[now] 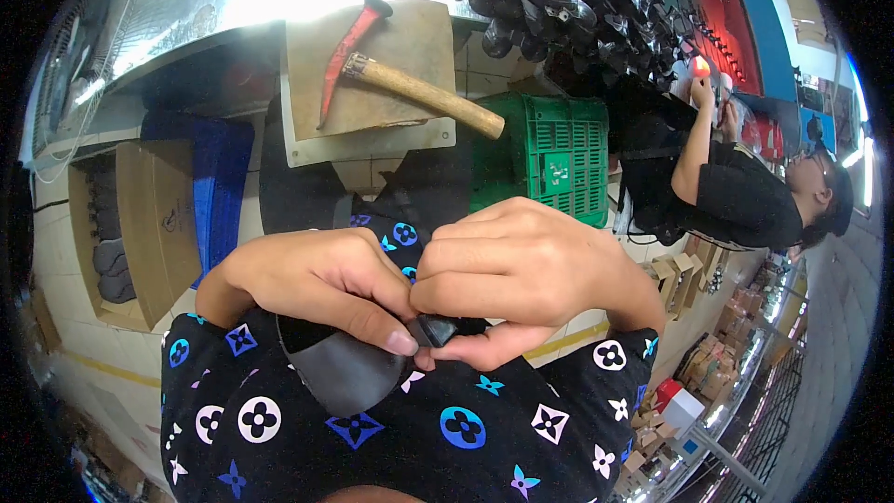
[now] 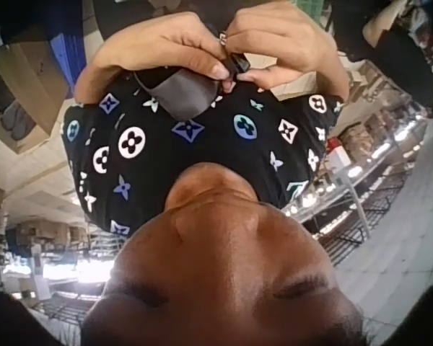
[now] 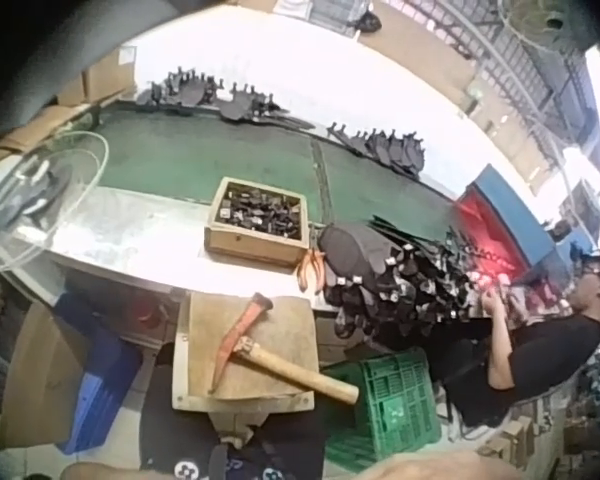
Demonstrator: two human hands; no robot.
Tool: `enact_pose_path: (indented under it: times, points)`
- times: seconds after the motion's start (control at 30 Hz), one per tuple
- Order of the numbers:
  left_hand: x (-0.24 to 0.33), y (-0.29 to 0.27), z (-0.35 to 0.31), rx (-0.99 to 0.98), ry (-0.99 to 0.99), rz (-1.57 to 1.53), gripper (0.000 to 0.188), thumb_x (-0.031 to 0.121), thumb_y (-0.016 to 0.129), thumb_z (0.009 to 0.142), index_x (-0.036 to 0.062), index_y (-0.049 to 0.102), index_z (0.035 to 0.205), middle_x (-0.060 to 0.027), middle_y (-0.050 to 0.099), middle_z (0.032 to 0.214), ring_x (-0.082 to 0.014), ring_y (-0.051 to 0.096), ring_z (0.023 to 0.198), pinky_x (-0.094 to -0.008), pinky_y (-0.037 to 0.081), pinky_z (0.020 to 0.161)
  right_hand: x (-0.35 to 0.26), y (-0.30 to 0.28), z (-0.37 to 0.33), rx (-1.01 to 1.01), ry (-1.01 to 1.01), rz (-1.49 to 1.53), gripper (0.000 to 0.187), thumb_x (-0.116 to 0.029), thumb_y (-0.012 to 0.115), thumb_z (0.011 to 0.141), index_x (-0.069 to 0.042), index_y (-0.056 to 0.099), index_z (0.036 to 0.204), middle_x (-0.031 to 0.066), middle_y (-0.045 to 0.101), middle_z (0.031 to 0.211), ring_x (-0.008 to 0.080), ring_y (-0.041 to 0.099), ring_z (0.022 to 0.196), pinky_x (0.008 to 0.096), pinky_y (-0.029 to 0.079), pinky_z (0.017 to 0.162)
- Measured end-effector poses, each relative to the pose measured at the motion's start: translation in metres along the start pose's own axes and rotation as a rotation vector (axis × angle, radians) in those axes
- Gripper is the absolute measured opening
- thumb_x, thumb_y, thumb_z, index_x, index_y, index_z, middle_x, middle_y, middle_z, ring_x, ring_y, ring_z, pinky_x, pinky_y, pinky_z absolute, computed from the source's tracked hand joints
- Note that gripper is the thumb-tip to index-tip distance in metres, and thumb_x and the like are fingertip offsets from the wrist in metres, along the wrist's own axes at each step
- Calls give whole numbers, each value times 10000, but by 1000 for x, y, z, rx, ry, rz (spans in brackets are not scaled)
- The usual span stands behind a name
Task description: The person is assembling and hammering shoe components at a workshop workstation.
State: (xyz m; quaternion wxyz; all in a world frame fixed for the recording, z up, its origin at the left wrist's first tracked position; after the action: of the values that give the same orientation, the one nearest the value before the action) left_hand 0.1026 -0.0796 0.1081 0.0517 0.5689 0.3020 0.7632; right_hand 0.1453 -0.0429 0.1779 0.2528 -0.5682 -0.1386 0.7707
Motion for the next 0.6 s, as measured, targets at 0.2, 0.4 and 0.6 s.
enact_pose_path:
  times: [0.2,0.4,0.6]
  points:
    - [-3,-6,-2,12,-39,108,313,288,627,967,-11,717,945,-63,628,669,-116,547,602,-306,410,570,-5,2,-2,-8,-12,-21,303,-191,758,827,85,640,863,148,616,758,237,606,563,297,471,437]
    - [-6,-6,-3,18,-35,157,321,290,615,955,-11,693,878,-77,545,594,-145,499,540,-323,377,530,-8,5,-5,-29,-10,-79,289,-169,749,847,93,637,896,143,608,770,233,604,573,302,481,449]
    - [-2,-1,-5,-76,-51,289,257,204,645,957,-51,678,972,-174,657,823,-274,645,736,-365,461,638,-6,6,-2,-60,-16,-63,341,-217,766,855,96,638,906,141,617,789,240,623,608,313,506,488]
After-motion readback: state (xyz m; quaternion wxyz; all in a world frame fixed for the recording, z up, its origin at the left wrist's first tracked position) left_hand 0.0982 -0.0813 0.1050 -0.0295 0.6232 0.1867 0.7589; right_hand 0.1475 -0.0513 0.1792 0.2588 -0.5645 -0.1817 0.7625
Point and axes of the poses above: each hand's wrist, its own z-axis towards the middle knuckle, its own y-axis out of the palm, x = y × z, the point moved 9 cm from there along z, towards the middle knuckle
